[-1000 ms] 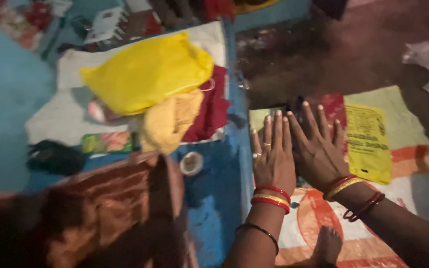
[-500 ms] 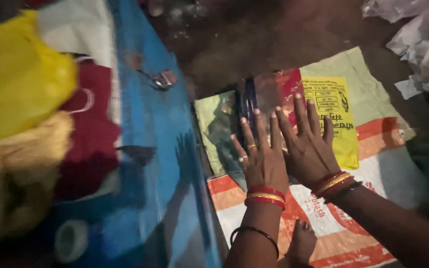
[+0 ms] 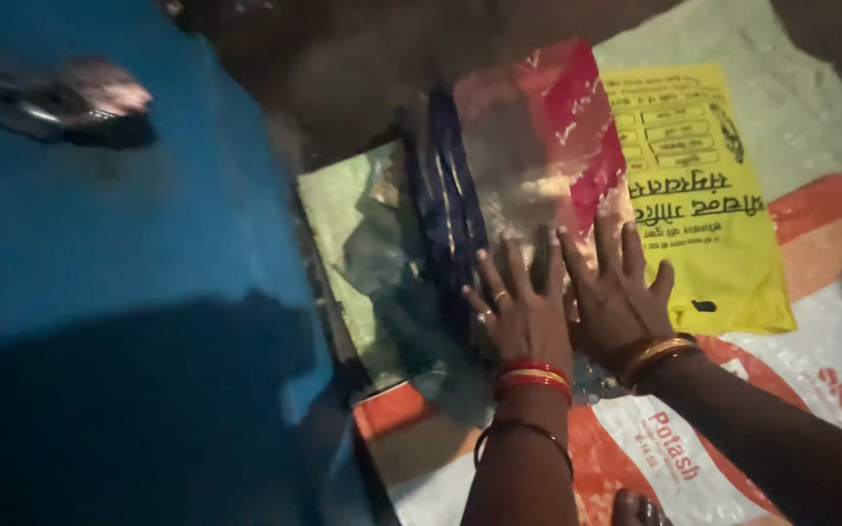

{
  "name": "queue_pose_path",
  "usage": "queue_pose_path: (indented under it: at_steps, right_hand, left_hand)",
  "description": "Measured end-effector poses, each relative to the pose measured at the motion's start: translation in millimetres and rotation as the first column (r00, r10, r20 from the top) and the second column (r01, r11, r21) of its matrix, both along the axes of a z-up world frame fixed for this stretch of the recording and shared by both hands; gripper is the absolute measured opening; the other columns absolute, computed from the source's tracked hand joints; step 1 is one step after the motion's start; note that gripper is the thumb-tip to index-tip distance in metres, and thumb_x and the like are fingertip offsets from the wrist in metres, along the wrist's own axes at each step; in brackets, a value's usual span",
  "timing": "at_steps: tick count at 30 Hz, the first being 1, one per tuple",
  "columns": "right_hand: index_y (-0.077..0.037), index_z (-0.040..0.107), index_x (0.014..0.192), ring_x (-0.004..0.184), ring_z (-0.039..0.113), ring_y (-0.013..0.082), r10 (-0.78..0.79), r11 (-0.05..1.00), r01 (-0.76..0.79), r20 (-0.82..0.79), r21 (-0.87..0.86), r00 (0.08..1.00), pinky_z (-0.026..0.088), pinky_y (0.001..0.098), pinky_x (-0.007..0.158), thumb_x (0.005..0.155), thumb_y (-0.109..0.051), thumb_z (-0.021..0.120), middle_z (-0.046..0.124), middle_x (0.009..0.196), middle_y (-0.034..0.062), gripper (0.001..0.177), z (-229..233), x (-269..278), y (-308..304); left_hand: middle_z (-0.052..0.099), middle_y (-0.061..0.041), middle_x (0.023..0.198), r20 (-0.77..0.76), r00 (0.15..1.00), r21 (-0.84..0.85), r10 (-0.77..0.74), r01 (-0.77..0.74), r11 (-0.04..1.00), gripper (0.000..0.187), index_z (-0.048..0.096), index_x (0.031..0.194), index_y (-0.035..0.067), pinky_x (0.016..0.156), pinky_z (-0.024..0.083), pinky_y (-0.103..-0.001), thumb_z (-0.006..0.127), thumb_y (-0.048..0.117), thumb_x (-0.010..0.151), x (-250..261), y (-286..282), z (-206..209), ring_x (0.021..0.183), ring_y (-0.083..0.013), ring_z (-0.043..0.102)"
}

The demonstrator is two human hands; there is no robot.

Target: The person unfolds a piece of clothing by hand, then begins to pleat or fold the fabric along its edge.

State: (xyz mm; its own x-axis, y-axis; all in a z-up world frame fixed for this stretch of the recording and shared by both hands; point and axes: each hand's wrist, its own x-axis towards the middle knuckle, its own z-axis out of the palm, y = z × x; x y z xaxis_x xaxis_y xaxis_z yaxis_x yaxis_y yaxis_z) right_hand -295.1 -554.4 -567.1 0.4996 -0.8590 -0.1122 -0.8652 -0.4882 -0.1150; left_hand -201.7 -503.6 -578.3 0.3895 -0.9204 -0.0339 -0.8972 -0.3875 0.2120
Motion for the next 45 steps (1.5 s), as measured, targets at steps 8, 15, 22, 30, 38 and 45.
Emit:
queue_pose_path:
  at_steps: [8, 15, 22, 30, 38, 45]
  right_hand:
    - [-0.025, 0.022, 0.159, 0.142, 0.025, 0.0496, -0.011, 0.984, 0.027, -0.095, 0.176, 0.995, 0.039, 0.0795, 0.09, 0.079, -0.044, 0.07, 0.018, 0.163, 0.0211, 0.095, -82.9, 17.2, 2.9]
    - [-0.011, 0.033, 0.167, 0.098, 0.066, 0.0334, 0.031, 0.989, -0.045, 0.099, 0.144, 0.995, 0.057, 0.0434, 0.078, 0.088, -0.021, 0.062, 0.063, 0.12, 0.0191, 0.085, -114.4, 8.6, -0.6]
    - [-0.019, 0.075, 0.096, 0.093, 0.066, 0.0286, -0.058, 0.993, 0.087, 0.319, -0.076, 0.946, 0.052, 0.0436, 0.062, 0.076, -0.027, 0.07, 0.066, 0.088, 0.0042, 0.021, 54.1, 14.7, -30.5]
    - [-0.014, 0.075, 0.086, 0.085, 0.066, 0.0299, -0.112, 0.948, 0.266, 0.599, -0.174, 0.793, 0.05, 0.044, 0.065, 0.078, -0.026, 0.07, 0.065, 0.086, 0.0066, 0.015, 235.8, 4.6, -51.4]
    - [-0.01, 0.076, 0.098, 0.087, 0.069, 0.0373, -0.138, 0.96, 0.268, 0.704, -0.077, 0.697, 0.054, 0.046, 0.075, 0.079, -0.018, 0.065, 0.072, 0.098, 0.0118, 0.024, 366.7, 2.0, -72.8]
    - [-0.005, 0.077, 0.109, 0.101, 0.066, 0.0407, 0.094, 0.959, 0.122, 0.696, -0.254, 0.712, 0.052, 0.0474, 0.089, 0.081, -0.021, 0.066, 0.07, 0.119, 0.015, 0.033, 455.3, 3.4, -86.3]
  left_hand:
    - [0.014, -0.019, 0.167, -0.148, 0.986, 0.266, 0.072, -0.031, 0.963, 0.087, 0.026, 0.16, 0.044, 0.096, 0.05, -0.06, 0.057, 0.003, 0.089, 6.4, -1.7, -72.9, 0.141, -0.0556, 0.03]
    - [0.048, -0.027, 0.139, -0.58, 0.666, 0.104, 0.47, -0.512, 0.853, 0.028, 0.07, 0.125, 0.011, 0.103, 0.042, -0.05, 0.067, 0.021, 0.099, 13.3, -37.4, -58.7, 0.122, -0.0445, 0.053]
    - [0.065, -0.019, 0.109, -0.367, 0.93, -0.26, -0.026, -0.076, 0.963, 0.023, 0.075, 0.104, 0.007, 0.094, 0.047, -0.051, 0.062, 0.005, 0.086, 16.9, -51.9, 68.5, 0.104, -0.0418, 0.059]
    - [0.065, -0.017, 0.107, -0.425, 0.867, -0.575, -0.26, -0.037, 0.818, 0.015, 0.071, 0.097, 0.003, 0.095, 0.048, -0.047, 0.064, 0.008, 0.084, 15.9, -61.4, 265.2, 0.108, -0.037, 0.061]
    - [0.063, -0.021, 0.13, -0.744, 0.658, -0.325, -0.119, -0.2, 0.924, 0.066, 0.059, 0.141, 0.008, 0.101, 0.043, -0.042, 0.083, 0.027, 0.083, 53.1, -55.0, 367.3, 0.123, -0.0361, 0.059]
    - [0.069, -0.021, 0.121, -0.659, 0.567, -0.686, -0.494, -0.183, 0.704, 0.04, 0.064, 0.127, 0.003, 0.103, 0.048, -0.038, 0.056, -0.008, 0.089, 48.5, -88.5, 404.6, 0.119, -0.0327, 0.067]
